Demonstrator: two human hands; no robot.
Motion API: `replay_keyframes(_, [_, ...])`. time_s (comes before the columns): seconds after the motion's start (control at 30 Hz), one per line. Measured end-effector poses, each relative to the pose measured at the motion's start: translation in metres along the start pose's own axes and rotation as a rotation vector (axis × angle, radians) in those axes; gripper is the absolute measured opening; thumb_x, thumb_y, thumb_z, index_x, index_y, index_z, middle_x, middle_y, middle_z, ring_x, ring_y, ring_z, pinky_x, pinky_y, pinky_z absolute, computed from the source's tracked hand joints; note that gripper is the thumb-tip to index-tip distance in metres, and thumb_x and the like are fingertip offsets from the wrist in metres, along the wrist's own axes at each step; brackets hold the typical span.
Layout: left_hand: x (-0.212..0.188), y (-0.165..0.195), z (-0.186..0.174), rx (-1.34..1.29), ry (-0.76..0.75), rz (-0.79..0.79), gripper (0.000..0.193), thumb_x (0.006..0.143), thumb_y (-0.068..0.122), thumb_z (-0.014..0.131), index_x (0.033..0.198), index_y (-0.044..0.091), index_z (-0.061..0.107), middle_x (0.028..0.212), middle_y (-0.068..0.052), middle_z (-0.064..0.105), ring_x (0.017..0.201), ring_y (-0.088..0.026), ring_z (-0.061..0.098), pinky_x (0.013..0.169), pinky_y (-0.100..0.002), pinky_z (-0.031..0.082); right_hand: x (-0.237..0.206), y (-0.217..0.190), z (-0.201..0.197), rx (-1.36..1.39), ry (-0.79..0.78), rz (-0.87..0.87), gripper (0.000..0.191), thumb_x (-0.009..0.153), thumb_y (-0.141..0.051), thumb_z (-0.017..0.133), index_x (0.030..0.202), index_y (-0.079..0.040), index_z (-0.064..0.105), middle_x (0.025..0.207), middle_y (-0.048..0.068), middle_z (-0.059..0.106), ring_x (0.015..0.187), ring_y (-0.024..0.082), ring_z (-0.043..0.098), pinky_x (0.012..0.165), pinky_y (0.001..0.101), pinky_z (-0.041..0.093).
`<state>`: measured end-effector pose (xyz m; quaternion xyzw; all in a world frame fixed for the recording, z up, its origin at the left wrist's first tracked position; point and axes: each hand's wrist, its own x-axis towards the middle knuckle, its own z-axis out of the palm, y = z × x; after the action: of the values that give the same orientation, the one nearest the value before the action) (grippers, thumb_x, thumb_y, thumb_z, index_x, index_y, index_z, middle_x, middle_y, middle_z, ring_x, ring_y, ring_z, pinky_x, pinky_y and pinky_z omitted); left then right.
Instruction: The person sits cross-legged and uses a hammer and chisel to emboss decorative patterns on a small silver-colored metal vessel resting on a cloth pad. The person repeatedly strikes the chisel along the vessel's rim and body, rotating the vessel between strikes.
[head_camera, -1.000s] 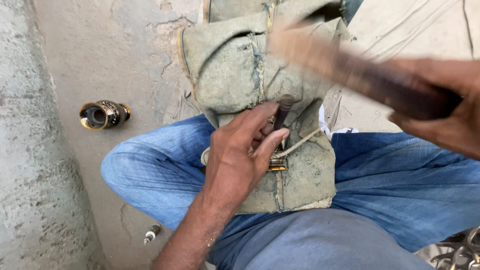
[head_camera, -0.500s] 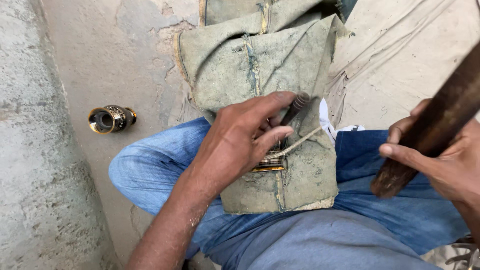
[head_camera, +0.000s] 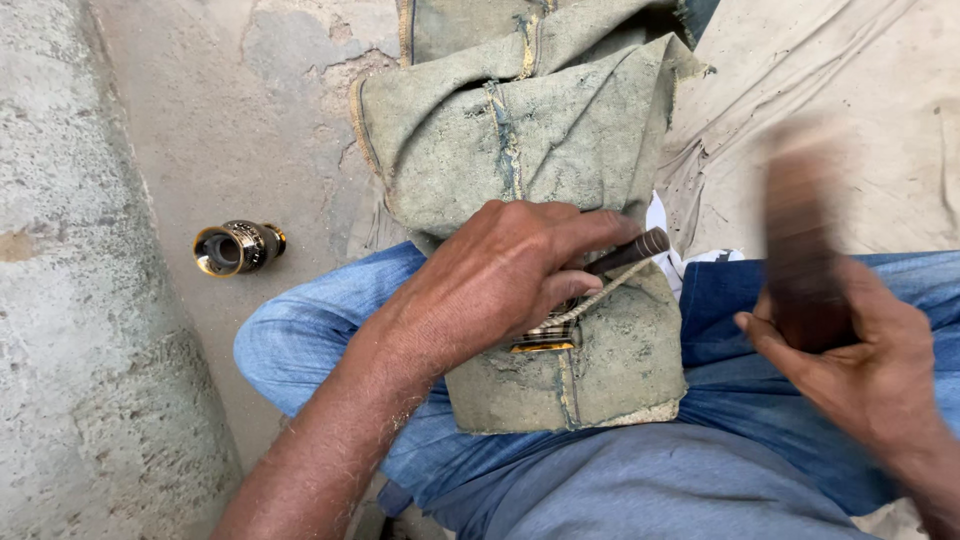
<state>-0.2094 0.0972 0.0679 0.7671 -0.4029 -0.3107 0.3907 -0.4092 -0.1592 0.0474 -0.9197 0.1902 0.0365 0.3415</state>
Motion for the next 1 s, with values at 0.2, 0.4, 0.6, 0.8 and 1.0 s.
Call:
replay_keyframes(0.2, [-0.011,0.001,0.005,-0.025,0.199,0.062,0.040,0.087,0.018,0.078,0.124,0.011,0.068,0.107,-0.009,0.078,0.091,-0.021,0.077,0.080,-0.036,0.063,0.025,0.020,-0.025,0.009,-0.160,0.277,0.039,0.084,-0.002,0.087,0.113,0.003,0.063,0.090,0.015,0.071,0.074,0.022,0.076,0.068,0.0373,0.067])
replay_keyframes(0.4, [-0.028,0.000,0.009,-0.111,0.319,-0.009,0.041,0.087,0.014,0.081,0.125,0.007,0.066,0.104,-0.012,0.076,0.087,-0.024,0.077,0.073,-0.036,0.062,0.072,0.001,-0.039,-0.197,-0.329,0.120,0.046,0.082,-0.006,0.083,0.124,-0.003,0.064,0.092,0.016,0.070,0.076,0.028,0.071,0.071,0.0397,0.064])
replay_keyframes(0.6, [-0.037,-0.003,0.018,-0.133,0.413,-0.079,0.045,0.085,0.011,0.083,0.125,0.006,0.065,0.093,-0.013,0.073,0.072,-0.020,0.072,0.064,-0.034,0.059,0.098,-0.010,-0.041,-0.237,-0.297,-0.049,0.070,0.078,-0.001,0.084,0.144,-0.014,0.065,0.098,0.014,0.076,0.080,0.025,0.078,0.078,0.0376,0.067])
replay_keyframes(0.8, [-0.047,-0.008,0.039,-0.251,0.619,-0.135,0.039,0.092,0.011,0.081,0.126,0.006,0.063,0.089,-0.007,0.071,0.075,-0.011,0.070,0.060,-0.024,0.063,0.103,0.050,-0.037,-0.166,-0.240,-0.433,0.068,0.075,-0.012,0.083,0.139,-0.007,0.062,0.108,0.017,0.073,0.088,0.025,0.075,0.081,0.0390,0.066])
replay_keyframes(1.0, [-0.059,0.001,0.076,-0.551,0.945,-0.297,0.025,0.097,0.007,0.075,0.111,0.001,0.055,0.090,-0.005,0.071,0.079,-0.007,0.070,0.064,-0.020,0.061,0.117,0.013,-0.038,-0.570,-0.221,-0.328,0.042,0.092,-0.016,0.083,0.125,0.002,0.065,0.098,0.021,0.070,0.083,0.029,0.067,0.067,0.0382,0.058])
